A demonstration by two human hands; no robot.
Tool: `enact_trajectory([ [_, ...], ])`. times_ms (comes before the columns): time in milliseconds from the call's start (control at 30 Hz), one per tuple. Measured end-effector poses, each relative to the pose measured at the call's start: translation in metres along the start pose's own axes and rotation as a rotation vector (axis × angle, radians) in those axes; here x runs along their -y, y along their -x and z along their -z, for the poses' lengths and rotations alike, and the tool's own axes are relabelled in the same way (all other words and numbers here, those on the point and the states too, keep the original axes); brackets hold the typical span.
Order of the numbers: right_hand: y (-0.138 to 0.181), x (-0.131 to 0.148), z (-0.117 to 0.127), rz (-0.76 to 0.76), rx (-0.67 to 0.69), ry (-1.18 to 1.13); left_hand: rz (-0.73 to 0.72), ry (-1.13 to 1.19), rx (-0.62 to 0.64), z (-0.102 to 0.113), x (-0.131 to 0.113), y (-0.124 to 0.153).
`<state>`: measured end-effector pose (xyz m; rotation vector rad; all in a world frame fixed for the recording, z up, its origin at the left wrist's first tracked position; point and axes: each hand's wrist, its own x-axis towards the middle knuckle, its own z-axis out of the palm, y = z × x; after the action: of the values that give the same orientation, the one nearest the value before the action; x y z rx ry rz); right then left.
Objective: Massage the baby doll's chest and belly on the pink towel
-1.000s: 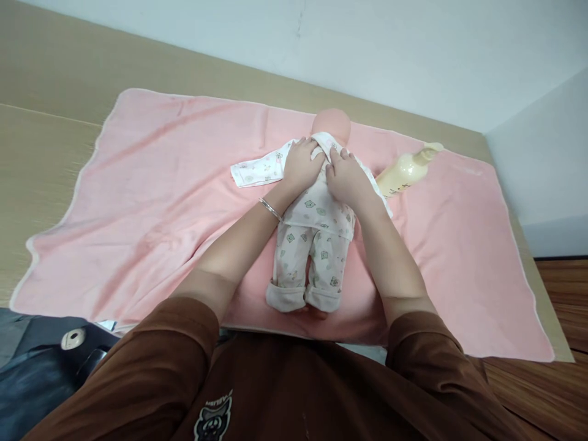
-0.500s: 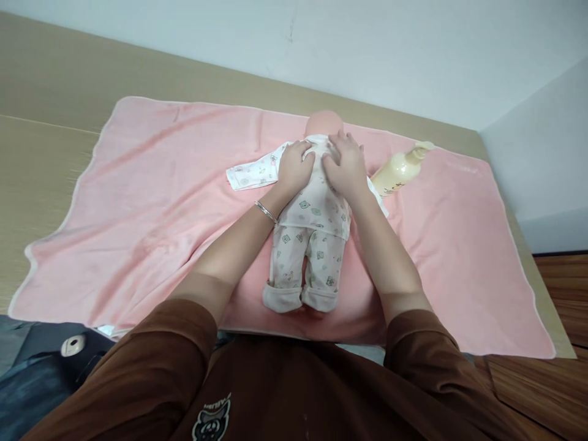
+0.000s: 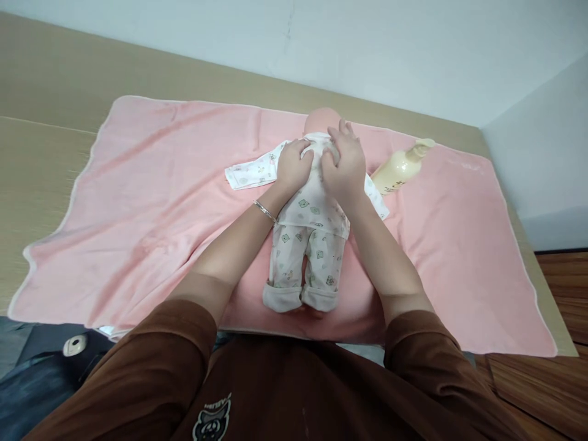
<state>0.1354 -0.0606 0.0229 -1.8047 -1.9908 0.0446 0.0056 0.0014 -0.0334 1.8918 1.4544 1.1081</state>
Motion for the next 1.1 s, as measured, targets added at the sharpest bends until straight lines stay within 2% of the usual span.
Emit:
enact_trajectory([
  [67, 0.001, 0.003, 0.000, 0.014, 0.007, 0.018, 0.000, -0.005, 0.007, 0.001, -0.001, 0.000],
  [233, 0.000, -0.001, -0.016, -0.044, 0.150, 0.043, 0.019, -0.004, 0.007, 0.000, 0.000, -0.001],
  [400, -0.002, -0.004, -0.012, -0.036, 0.086, 0.041, 0.014, -0.003, 0.003, -0.001, 0.002, -0.001],
  [567, 0.006, 0.018, -0.009, -0.045, 0.180, 0.086, -0.016, 0.007, -0.014, -0.001, 0.005, -0.002],
  [633, 0.012, 0.029, -0.001, 0.001, 0.204, 0.066, -0.024, 0.016, -0.004, 0.001, 0.004, -0.001],
  [800, 0.019, 0.035, 0.020, 0.151, 0.082, 0.007, -0.030, 0.029, 0.010, 0.003, 0.001, 0.001],
  [867, 0.016, 0.030, 0.015, 0.124, 0.070, 0.020, -0.026, 0.039, 0.007, 0.002, 0.000, 0.000],
  [1000, 0.008, 0.019, -0.005, 0.033, 0.166, 0.060, -0.002, 0.033, 0.004, 0.002, 0.000, 0.000],
  [1100, 0.006, 0.017, -0.004, 0.076, 0.172, 0.063, -0.009, 0.045, 0.004, 0.002, 0.001, 0.000],
])
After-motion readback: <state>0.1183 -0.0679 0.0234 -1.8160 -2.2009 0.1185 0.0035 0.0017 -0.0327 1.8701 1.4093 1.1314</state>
